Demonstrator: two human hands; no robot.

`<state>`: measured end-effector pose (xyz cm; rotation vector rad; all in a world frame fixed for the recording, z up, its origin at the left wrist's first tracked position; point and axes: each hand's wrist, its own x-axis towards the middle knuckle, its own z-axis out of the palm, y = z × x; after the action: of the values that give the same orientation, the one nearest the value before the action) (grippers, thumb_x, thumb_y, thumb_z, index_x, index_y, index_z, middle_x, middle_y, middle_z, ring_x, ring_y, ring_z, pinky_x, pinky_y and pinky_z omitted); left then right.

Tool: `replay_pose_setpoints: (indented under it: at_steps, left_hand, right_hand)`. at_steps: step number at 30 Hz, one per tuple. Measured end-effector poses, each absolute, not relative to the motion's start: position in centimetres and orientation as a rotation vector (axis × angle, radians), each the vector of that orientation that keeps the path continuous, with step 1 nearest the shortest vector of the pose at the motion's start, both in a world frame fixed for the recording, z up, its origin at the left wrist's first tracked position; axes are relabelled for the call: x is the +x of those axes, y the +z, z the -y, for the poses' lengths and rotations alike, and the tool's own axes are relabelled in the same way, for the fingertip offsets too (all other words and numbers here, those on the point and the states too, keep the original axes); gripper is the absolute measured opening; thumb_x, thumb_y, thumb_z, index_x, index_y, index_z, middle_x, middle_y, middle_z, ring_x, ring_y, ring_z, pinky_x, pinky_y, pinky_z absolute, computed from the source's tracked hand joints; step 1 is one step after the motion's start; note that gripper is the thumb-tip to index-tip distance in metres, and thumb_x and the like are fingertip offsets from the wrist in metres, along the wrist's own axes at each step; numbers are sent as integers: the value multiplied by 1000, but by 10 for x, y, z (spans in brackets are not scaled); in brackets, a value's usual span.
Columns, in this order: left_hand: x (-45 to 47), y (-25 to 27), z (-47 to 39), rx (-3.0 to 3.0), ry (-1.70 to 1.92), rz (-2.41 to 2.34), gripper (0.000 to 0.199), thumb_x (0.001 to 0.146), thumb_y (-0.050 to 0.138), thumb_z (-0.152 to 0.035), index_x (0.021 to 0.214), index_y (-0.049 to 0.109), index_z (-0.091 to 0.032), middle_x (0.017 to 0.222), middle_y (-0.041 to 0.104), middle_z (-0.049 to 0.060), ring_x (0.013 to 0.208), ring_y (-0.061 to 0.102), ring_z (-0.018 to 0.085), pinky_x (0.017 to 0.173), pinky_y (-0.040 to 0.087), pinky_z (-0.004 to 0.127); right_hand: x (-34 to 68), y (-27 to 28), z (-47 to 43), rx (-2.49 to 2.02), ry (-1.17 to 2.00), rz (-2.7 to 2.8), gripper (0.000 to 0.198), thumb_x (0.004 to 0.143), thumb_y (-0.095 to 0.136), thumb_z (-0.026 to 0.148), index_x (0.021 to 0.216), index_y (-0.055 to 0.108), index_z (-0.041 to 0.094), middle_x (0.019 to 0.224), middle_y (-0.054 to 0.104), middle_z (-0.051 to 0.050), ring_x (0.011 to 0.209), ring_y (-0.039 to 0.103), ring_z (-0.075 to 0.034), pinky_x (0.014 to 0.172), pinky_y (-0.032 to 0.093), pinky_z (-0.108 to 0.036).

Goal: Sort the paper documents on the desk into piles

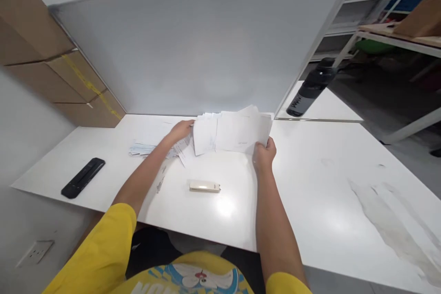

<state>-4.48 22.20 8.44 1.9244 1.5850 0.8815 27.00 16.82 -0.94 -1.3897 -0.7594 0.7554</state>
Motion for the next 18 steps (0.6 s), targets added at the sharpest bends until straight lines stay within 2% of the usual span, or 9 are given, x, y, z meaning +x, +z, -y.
replay_pose_setpoints:
  at_steps: [3, 6, 9, 12, 15, 18]
  left_hand:
    - [-68, 97, -219, 1710, 1127, -1405, 29, 75, 59, -7, 96, 75, -18, 96, 77, 7, 113, 65, 32, 106, 44, 42]
    - [-95, 106, -210, 1313, 1357, -1205, 35, 75, 63, -8, 107, 73, -17, 94, 78, 4, 110, 67, 29, 104, 48, 43]
    - [-117, 113, -194, 1131, 1400, -1198, 37, 74, 74, -16, 111, 71, -19, 93, 79, 2, 109, 69, 29, 100, 52, 43]
    - [-129, 119, -182, 1130, 1415, -1174, 39, 74, 79, -28, 111, 71, -18, 95, 79, 3, 109, 70, 30, 99, 54, 43]
    - [-132, 123, -182, 1122, 1452, -1078, 40, 78, 77, -36, 113, 70, -17, 100, 79, 5, 111, 70, 29, 101, 53, 42]
    - [-128, 120, -196, 1032, 1512, -1016, 38, 84, 71, -40, 115, 69, -18, 102, 78, 6, 112, 70, 28, 104, 52, 42]
  right_hand:
    - [279, -15, -173, -1345, 728, 641, 33, 56, 57, 25, 88, 55, 19, 78, 57, 3, 73, 54, -13, 67, 47, -24]
    - [286, -25, -178, -1396, 735, 681, 40, 57, 57, 26, 96, 57, 18, 83, 59, 2, 77, 57, -15, 69, 48, -25]
    - [280, -24, -181, -1458, 610, 812, 55, 62, 54, 27, 115, 55, 18, 101, 63, -3, 95, 61, -18, 84, 50, -30]
    - [263, -15, -181, -1450, 517, 934, 71, 67, 51, 27, 137, 44, 16, 126, 59, -10, 116, 57, -20, 102, 44, -35]
    - [249, -10, -181, -1472, 554, 1018, 77, 71, 48, 26, 146, 36, 15, 140, 52, -14, 129, 52, -22, 110, 38, -37]
    - [245, -10, -184, -1498, 571, 997, 77, 72, 46, 23, 148, 35, 13, 144, 50, -14, 133, 50, -22, 113, 35, -37]
